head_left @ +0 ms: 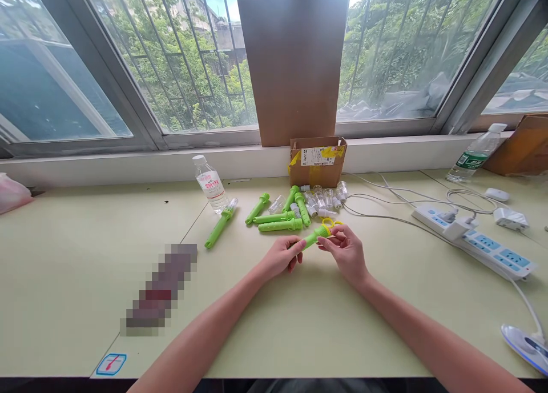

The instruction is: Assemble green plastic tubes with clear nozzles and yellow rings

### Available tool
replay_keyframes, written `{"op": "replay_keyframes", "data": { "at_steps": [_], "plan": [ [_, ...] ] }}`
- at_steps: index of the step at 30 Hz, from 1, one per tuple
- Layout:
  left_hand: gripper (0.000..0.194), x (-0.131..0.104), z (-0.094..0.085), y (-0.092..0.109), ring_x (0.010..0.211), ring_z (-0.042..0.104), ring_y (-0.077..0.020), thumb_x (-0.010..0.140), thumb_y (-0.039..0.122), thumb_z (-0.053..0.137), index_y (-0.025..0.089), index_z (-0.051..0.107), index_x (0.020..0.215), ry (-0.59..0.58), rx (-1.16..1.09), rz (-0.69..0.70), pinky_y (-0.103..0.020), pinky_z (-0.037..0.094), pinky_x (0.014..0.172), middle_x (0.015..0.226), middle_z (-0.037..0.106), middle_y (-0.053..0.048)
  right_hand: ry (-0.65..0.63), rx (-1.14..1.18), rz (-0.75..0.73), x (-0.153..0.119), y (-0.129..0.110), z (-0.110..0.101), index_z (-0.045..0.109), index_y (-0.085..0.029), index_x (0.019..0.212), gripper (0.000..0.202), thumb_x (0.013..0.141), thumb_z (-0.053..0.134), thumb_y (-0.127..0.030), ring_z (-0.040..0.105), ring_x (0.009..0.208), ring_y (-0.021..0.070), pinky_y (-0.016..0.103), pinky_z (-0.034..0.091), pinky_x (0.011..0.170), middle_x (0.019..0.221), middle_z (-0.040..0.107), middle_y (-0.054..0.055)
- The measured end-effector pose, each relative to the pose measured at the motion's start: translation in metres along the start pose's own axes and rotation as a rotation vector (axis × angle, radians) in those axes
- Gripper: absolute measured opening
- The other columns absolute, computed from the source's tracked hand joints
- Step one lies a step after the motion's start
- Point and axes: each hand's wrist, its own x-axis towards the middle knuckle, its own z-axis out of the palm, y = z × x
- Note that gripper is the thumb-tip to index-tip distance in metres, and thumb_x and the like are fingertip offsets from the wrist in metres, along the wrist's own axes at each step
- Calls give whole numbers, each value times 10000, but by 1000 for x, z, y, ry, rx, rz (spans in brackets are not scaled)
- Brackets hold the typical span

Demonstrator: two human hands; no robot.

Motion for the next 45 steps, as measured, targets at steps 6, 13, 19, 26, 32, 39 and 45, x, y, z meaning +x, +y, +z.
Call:
{"op": "replay_keyframes", "data": {
  "at_steps": [6,13,19,26,32,39,45],
  "plan": [
    [518,-2,0,-2,352,414,-64,833,608,422,128,609,886,-41,-40,-36,-178,282,351,541,571,-2,-39,-87,-56,0,5,-1,420,-232,847,450,627,791,-363,686,879,240,374,624,659,978,664,45],
    [532,-1,-4,-1,333,386,-57,828,608,438,108,610,883,-71,-123,-91,-181,292,357,491,546,7,4,-107,-139,-3,8,0,444,-221,824,372,670,765,-326,687,888,238,432,612,755,1075,649,83],
    [529,-1,-7,4,347,396,-72,821,619,440,120,610,869,-88,-225,-168,-188,311,358,449,498,26,-12,-191,-251,-2,9,1,461,-221,871,329,706,738,-291,657,973,235,440,605,787,1106,633,81],
    [466,-3,-5,9,354,420,-60,820,581,476,142,570,944,-64,-129,-108,-180,314,356,579,594,-1,12,-280,-314,0,7,-1,501,-221,873,260,736,712,-285,677,920,220,443,581,845,1089,645,69],
    [367,-1,0,4,402,437,-42,677,427,712,191,537,898,188,78,75,-168,351,367,696,573,42,70,-266,-233,5,9,-5,521,-205,854,307,693,747,-334,700,801,220,447,597,795,1023,656,73],
    [312,-1,4,-2,432,493,-72,719,448,670,155,571,758,327,89,121,-189,398,413,574,528,41,48,-233,-178,6,9,-7,494,-220,919,347,703,735,-345,619,1032,243,435,594,819,1031,615,58],
    [339,-3,1,-1,369,475,-76,721,473,660,154,546,704,254,23,12,-188,368,386,492,546,35,14,-211,-127,4,11,-8,482,-219,896,323,720,719,-351,593,1078,250,425,603,807,1118,586,73]
  ]
}}
